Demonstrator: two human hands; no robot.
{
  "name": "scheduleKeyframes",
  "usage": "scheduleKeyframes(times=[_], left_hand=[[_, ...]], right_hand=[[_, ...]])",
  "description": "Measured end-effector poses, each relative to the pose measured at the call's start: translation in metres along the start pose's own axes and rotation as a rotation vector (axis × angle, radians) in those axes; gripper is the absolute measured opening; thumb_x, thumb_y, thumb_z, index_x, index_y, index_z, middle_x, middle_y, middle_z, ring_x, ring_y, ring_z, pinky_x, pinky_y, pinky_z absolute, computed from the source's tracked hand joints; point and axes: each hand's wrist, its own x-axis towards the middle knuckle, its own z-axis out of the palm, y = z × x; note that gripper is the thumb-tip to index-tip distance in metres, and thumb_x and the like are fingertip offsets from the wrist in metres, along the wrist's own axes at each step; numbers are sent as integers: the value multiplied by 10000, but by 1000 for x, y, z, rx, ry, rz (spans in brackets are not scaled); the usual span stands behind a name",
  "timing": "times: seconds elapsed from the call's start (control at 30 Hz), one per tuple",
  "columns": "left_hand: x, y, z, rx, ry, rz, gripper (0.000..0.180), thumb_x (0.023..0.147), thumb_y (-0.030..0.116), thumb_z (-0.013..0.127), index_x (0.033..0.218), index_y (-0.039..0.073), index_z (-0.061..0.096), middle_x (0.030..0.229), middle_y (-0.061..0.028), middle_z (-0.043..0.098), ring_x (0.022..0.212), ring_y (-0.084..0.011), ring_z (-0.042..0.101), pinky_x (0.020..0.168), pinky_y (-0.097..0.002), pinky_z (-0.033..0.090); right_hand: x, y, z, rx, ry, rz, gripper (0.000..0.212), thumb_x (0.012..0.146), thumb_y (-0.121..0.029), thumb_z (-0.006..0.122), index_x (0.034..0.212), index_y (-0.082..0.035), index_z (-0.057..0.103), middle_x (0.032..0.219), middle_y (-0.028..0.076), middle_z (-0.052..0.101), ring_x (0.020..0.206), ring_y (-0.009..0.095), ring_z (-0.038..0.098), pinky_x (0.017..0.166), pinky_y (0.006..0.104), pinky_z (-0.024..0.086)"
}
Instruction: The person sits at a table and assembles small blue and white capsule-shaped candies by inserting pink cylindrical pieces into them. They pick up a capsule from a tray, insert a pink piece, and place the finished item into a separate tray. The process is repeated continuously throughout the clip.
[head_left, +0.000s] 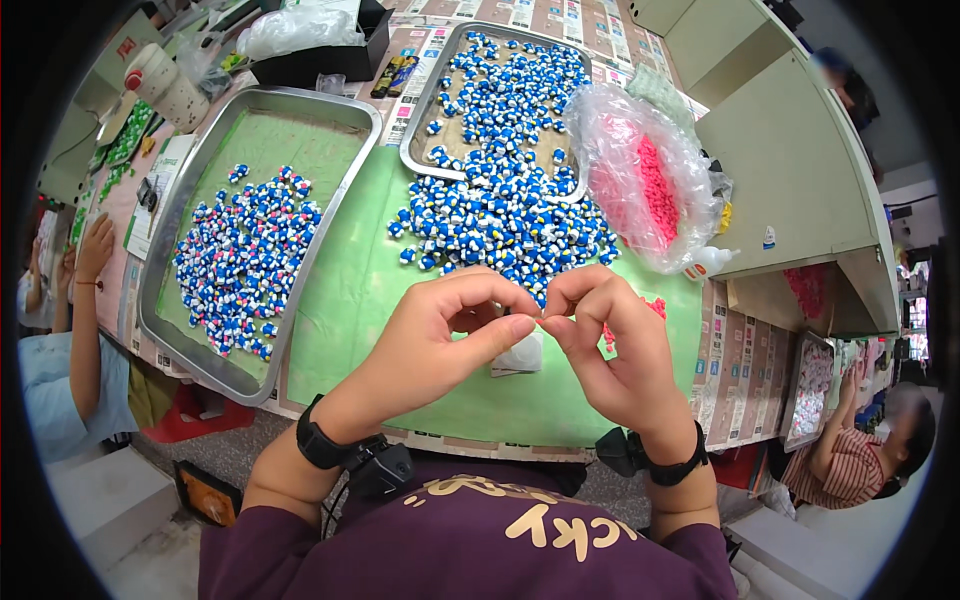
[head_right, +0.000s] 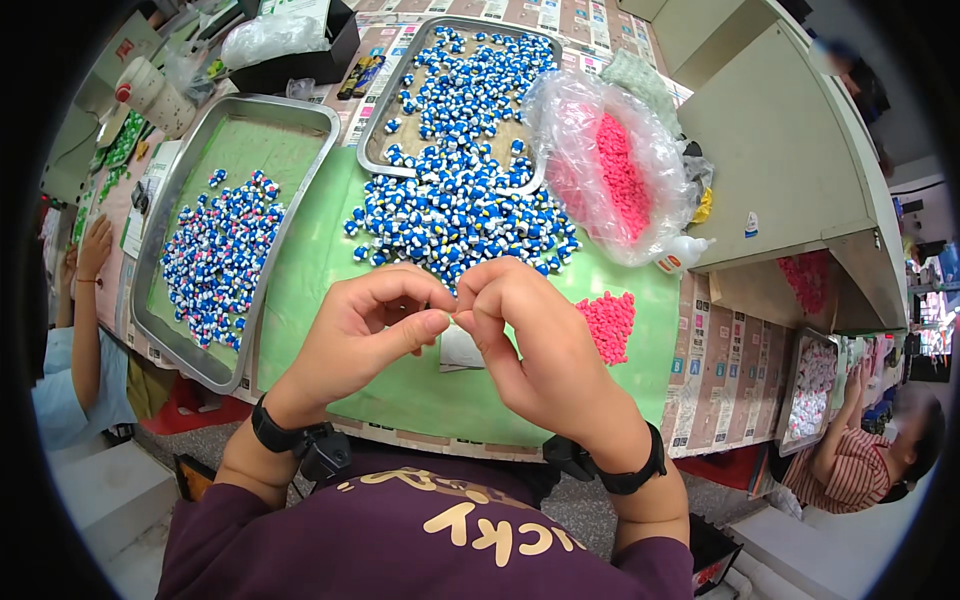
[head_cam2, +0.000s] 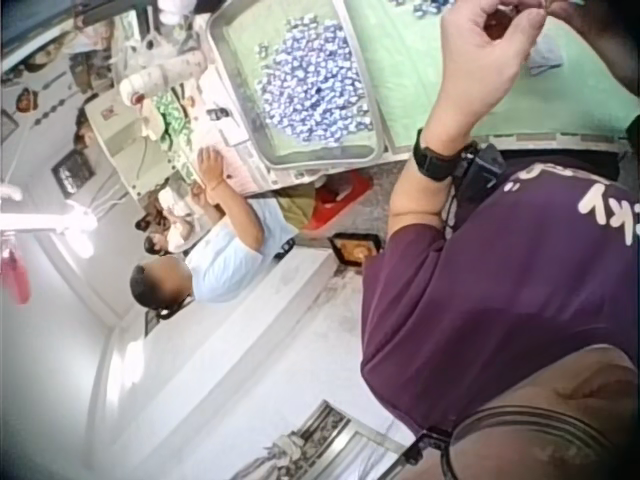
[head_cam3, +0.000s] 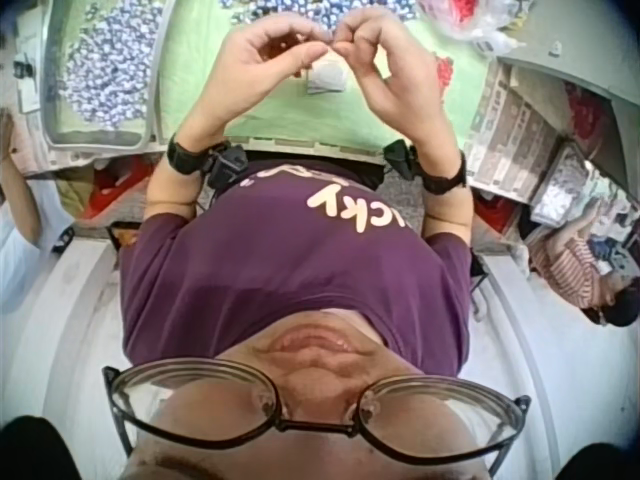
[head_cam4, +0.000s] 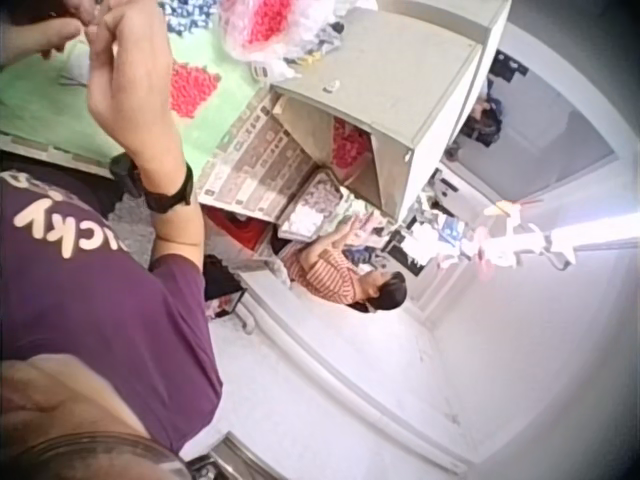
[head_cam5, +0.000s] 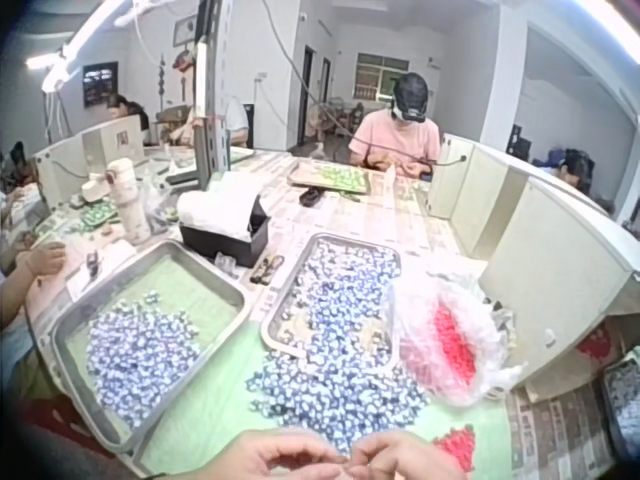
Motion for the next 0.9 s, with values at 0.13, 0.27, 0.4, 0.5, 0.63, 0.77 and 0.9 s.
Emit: scheduleKeyframes(times=[0.13,0.27,0.4,0.5,0.63,0.77,0.9], left_hand=[[-3,-8,-10,34,120,55,227,886,4,600,1105,22,656,1053,-38,609,898,-114,606,721,-230,509],[-9,-11,-22,37,189,-4,251,893,-7,604,1137,37,643,1104,-48,615,969,-120,606,799,-254,515],[-9,-14,-19,-63,230,29,257,891,-1,622,1148,7,628,1108,-72,644,983,-128,618,823,-264,520],[-7,-15,-20,-93,149,22,252,890,0,629,1141,-18,621,1099,-84,656,993,-137,626,838,-273,525],[1,-7,-10,-268,137,-31,262,883,-24,625,1145,-40,607,1074,-106,660,975,-175,651,853,-293,543],[7,-4,1,-447,130,-52,262,879,-26,633,1139,-37,599,1044,-126,668,945,-193,670,853,-309,557],[9,-3,10,-499,159,6,238,870,-18,652,1100,-25,591,1024,-125,668,950,-191,669,848,-316,562]], right_hand=[[-3,11,-8,-167,-231,46,212,725,99,577,815,-41,446,801,103,529,758,295,534,682,376,428],[-7,10,-6,-394,-401,27,133,757,27,541,833,-56,471,786,97,518,765,304,521,691,393,396],[-4,7,-3,-505,-459,29,98,780,0,526,845,-59,483,790,98,527,782,296,525,699,386,393],[-3,8,-4,-487,-444,51,154,742,36,532,851,-59,478,787,96,521,774,302,530,694,387,385],[0,6,-8,-112,-171,103,235,766,121,566,845,-60,439,815,80,537,754,229,540,702,337,422],[7,-3,0,225,124,123,283,845,118,595,853,-72,386,879,75,554,783,131,520,703,271,447],[7,-5,7,333,217,154,327,870,88,610,869,-106,346,978,107,573,873,129,536,818,267,445]])
